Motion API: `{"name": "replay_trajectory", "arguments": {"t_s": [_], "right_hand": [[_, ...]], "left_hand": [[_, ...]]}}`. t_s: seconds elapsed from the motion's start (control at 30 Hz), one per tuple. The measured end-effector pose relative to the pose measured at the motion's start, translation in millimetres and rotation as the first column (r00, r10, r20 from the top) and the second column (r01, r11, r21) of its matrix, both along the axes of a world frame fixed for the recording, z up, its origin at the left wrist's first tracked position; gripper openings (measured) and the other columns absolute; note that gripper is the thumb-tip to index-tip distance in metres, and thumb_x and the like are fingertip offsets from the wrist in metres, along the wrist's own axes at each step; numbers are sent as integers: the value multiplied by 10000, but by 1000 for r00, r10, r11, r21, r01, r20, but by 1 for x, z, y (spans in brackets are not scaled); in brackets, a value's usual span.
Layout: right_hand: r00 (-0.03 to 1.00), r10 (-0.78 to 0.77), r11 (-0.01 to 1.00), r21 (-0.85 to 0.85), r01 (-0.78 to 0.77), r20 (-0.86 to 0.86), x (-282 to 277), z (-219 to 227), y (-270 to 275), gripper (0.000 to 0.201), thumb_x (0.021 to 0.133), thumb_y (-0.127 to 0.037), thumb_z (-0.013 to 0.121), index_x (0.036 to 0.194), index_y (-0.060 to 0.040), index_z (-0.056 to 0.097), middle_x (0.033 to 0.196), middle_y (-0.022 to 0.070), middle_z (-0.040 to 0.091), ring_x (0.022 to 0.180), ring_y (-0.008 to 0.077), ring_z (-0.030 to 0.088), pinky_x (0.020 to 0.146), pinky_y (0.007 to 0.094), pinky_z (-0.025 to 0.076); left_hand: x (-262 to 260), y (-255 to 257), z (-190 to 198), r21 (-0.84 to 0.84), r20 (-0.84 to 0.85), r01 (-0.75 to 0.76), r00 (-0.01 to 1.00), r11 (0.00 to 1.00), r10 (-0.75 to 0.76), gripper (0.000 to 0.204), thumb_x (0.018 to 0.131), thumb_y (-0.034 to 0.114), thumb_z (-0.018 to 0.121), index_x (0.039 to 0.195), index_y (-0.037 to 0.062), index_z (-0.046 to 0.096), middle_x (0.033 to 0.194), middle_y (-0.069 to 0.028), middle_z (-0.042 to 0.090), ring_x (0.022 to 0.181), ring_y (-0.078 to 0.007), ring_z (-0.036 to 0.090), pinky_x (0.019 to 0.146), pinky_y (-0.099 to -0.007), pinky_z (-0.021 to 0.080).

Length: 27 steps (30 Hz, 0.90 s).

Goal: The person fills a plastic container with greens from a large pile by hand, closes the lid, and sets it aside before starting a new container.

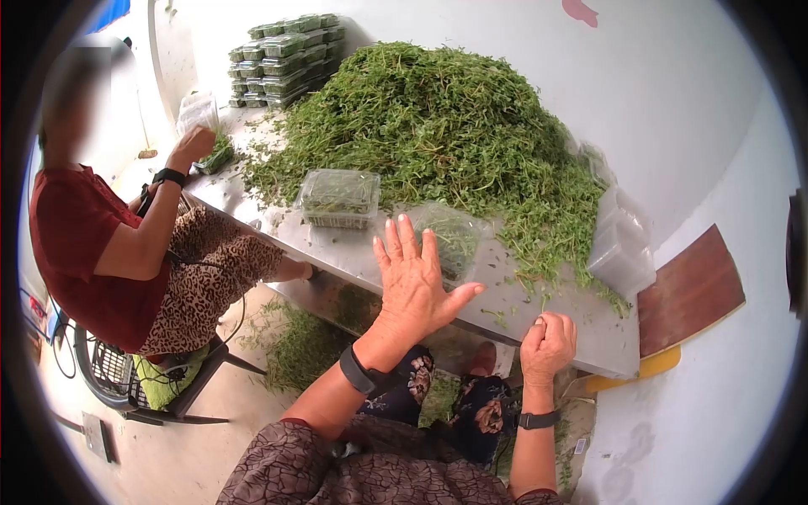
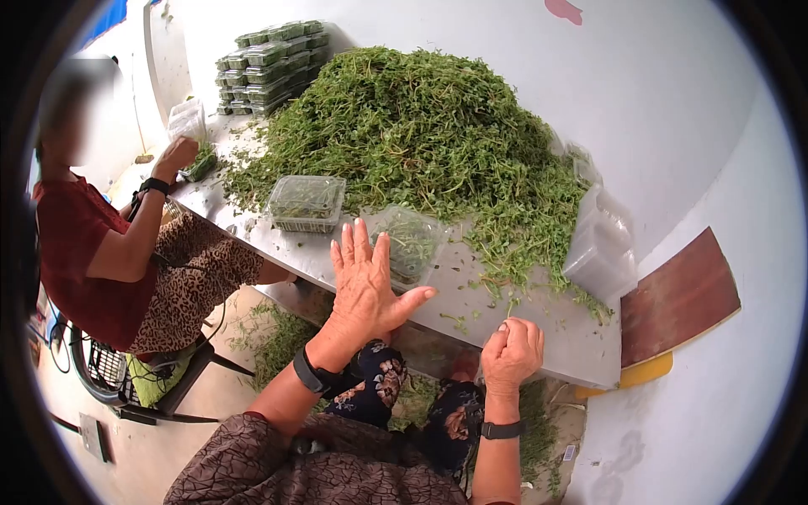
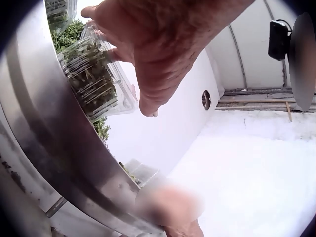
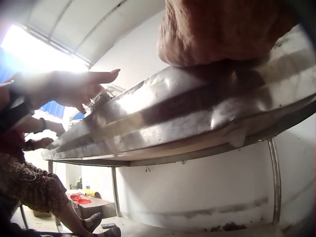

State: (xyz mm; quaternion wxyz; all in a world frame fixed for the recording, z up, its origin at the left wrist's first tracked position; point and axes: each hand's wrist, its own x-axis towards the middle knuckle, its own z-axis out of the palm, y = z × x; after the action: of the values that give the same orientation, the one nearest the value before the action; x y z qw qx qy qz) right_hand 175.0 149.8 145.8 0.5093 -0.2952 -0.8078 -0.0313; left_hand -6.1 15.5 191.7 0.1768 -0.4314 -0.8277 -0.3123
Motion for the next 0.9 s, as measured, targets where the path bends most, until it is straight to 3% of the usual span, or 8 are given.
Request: {"name": "replay_trajectory", "arguments": {"t_s": [0.13, 0.4, 0.5, 0.53, 0.6, 0.7, 0.83, 0.9], "right_hand": [[1000, -1, 1000, -4, 1, -12, -1, -2, 1, 70, 715, -22, 568, 775, -26, 603, 826, 101, 623, 761, 302, 578, 683, 386, 477], [1000, 5, 1000, -5, -5, -24, -1, -1, 0, 72, 704, -14, 563, 765, -30, 599, 825, 95, 623, 752, 298, 575, 674, 377, 478], [1000, 5, 1000, -17, -6, -28, -1, 0, -1, 67, 708, -17, 557, 760, -31, 597, 818, 96, 621, 754, 301, 572, 676, 380, 474], [1000, 6, 1000, -31, -7, -30, -1, 0, -1, 65, 713, -20, 552, 759, -31, 596, 813, 99, 619, 758, 305, 571, 680, 384, 471], [999, 10, 1000, -18, -11, -37, -1, -2, 1, 62, 712, -20, 553, 758, -31, 593, 810, 98, 617, 756, 305, 569, 677, 385, 469], [999, 21, 1000, -6, -21, -44, -1, -1, 1, 59, 708, -19, 555, 757, -31, 587, 804, 98, 611, 752, 306, 566, 672, 387, 466], [999, 25, 1000, -1, -25, -30, -1, 0, 0, 58, 712, -12, 571, 760, -43, 578, 811, 89, 608, 737, 301, 561, 660, 391, 467], [999, 25, 1000, 5, -25, -33, -1, 0, 1, 56, 713, -10, 575, 758, -45, 576, 805, 87, 604, 733, 299, 558, 654, 390, 465]], "left_hand": [[3, 2, -2, -20, 10, 34, 999, 999, -33, 960, 720, 559, 689, 1318, -115, 360, 1394, -405, 232, 1324, -561, 183, 1061, -647, 144], [1, -9, 2, 13, 103, 167, 980, 986, -167, 857, 707, 367, 748, 1343, -57, 361, 1417, -365, 231, 1330, -547, 189, 1069, -617, 196], [-13, -9, -6, 73, 81, 283, 954, 956, -289, 852, 677, 387, 752, 1335, -15, 388, 1435, -332, 232, 1334, -505, 228, 1091, -538, 242], [-18, -11, -7, 75, 77, 289, 953, 954, -294, 852, 677, 387, 752, 1335, -15, 388, 1435, -332, 232, 1334, -505, 228, 1091, -538, 242], [-29, -17, -6, 62, 111, 450, 884, 891, -454, 859, 680, 380, 760, 1360, 17, 379, 1475, -310, 187, 1357, -475, 233, 1091, -519, 268], [-44, -25, -4, 44, 186, 515, 838, 856, -514, 928, 670, 425, 783, 1394, 41, 350, 1501, -287, 159, 1383, -445, 211, 1095, -495, 278], [-43, -30, 4, 20, 272, 463, 850, 886, -451, 1036, 638, 507, 799, 1422, 39, 310, 1506, -286, 150, 1393, -430, 195, 1095, -478, 283], [-39, -27, -5, 118, 390, 400, 823, 909, -413, 1131, 599, 541, 816, 1447, 42, 259, 1503, -287, 155, 1402, -421, 169, 1101, -478, 269]]}}
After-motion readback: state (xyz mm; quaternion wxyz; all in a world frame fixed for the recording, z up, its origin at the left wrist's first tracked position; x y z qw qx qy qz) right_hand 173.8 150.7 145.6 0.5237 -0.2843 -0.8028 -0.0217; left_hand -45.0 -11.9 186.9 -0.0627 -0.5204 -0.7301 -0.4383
